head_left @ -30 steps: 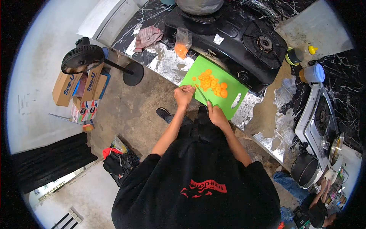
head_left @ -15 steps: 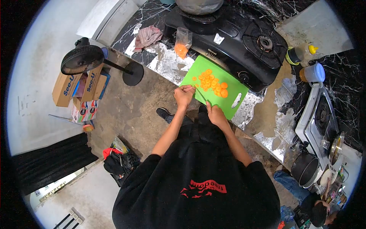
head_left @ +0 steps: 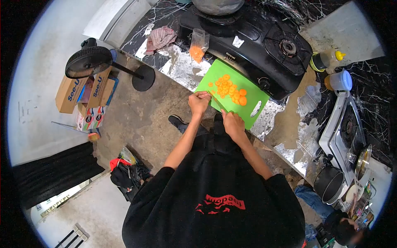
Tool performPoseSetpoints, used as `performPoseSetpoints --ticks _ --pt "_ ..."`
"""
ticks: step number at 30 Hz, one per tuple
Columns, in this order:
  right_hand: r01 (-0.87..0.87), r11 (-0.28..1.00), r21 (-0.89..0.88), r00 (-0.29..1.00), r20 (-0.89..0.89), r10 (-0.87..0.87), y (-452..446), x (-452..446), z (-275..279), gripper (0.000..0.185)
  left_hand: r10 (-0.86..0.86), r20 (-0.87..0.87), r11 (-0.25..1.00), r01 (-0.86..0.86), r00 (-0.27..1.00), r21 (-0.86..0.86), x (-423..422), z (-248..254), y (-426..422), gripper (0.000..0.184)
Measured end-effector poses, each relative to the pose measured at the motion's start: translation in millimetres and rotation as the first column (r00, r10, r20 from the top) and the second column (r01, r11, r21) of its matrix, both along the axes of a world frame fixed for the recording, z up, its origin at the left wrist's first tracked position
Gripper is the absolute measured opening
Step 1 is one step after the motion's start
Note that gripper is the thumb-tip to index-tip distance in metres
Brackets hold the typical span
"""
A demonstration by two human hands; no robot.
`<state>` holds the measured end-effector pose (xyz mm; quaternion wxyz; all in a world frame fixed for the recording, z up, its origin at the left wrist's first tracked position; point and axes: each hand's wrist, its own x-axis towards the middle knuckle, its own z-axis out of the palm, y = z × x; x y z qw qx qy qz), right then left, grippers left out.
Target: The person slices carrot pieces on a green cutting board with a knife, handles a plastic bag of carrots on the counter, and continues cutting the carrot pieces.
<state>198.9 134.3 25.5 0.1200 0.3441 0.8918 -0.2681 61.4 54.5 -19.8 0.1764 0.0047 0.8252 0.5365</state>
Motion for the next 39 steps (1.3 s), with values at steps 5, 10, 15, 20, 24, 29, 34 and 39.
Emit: performPoseSetpoints --ticks 5,10,15,20,24,29,34,39 --pt "-0.024 0.993 0.112 0.999 -0.04 0.029 2 0 -2 0.056 0.015 -0.011 1.0 -0.015 1.0 -0.017 1 4 1 0.023" --pt "0.015 0.988 0.157 1.0 -0.022 -0.012 5 6 -3 0.059 0.025 -0.026 0.999 -0.024 0.999 0.026 -2 -14 -1 0.024" --pt "0.075 0.993 -0.087 0.997 -0.001 -0.075 17 9 -20 0.065 0.028 -0.014 1.0 -0.028 1.0 0.007 1 -4 -1 0.021" --pt "0.17 0.97 -0.176 0.984 -0.023 -0.176 18 10 -31 0.069 0.008 -0.012 1.0 -0.008 1.0 -0.017 0 0 -1 0.02" --pt "0.168 0.956 -0.24 0.985 -0.003 -0.174 20 11 -29 0.072 0.0 0.052 0.995 -0.006 0.999 0.104 -2 -11 -3 0.029" --pt "0.132 0.961 -0.242 0.991 0.002 -0.135 20 10 -24 0.074 0.024 0.06 0.998 -0.027 0.998 0.051 -2 -11 -2 0.034" --pt "0.154 0.972 -0.177 0.981 -0.09 -0.172 20 8 -18 0.072 -0.048 0.04 0.991 0.042 0.998 0.124 -1 -9 -3 0.029" --pt "0.151 0.976 -0.155 0.985 -0.061 -0.162 23 7 -28 0.07 -0.077 0.171 0.954 0.022 0.982 0.3 -6 -9 0 0.02"
